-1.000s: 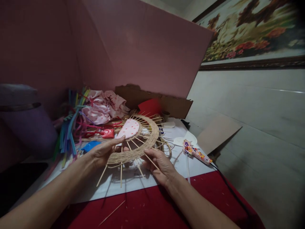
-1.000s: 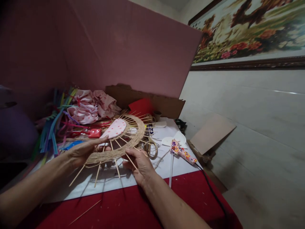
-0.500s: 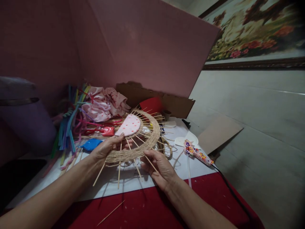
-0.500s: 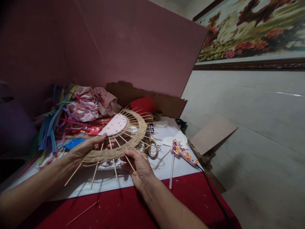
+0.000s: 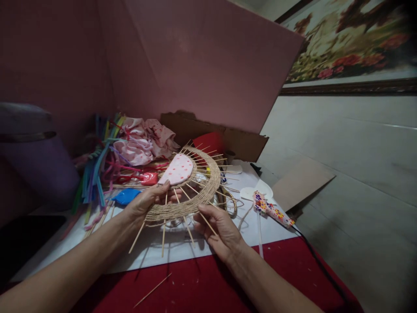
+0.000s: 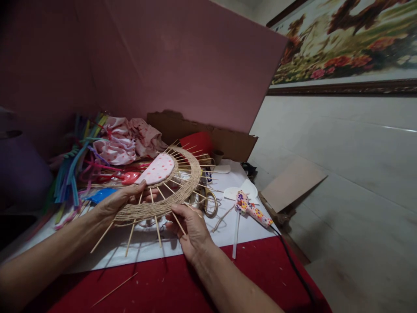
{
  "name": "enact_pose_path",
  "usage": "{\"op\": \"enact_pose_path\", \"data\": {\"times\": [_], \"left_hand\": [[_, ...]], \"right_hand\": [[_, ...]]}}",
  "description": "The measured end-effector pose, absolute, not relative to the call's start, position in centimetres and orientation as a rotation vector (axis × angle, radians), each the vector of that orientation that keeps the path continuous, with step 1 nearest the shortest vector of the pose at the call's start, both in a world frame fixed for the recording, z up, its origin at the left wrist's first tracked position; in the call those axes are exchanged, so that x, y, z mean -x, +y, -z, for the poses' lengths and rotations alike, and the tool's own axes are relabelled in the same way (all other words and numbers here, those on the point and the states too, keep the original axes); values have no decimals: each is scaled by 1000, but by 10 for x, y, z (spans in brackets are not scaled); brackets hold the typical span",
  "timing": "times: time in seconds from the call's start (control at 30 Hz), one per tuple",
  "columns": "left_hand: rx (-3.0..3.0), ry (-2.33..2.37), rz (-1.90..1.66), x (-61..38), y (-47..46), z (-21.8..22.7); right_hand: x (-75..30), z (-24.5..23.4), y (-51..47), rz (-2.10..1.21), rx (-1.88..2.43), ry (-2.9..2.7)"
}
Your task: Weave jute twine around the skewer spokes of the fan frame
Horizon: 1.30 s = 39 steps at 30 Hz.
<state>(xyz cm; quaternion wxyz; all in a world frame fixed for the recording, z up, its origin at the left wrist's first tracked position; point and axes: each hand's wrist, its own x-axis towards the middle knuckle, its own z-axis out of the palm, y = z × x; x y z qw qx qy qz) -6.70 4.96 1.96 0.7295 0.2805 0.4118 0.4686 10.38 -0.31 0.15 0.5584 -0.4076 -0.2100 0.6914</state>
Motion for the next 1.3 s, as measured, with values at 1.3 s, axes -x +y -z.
{"op": "enact_pose_path", "data": {"times": [1.3], "left_hand": [[-846,901,-1171,53,19,-41]], "right_hand": [[-100,-1,-3,-1538,979,-626]]}}
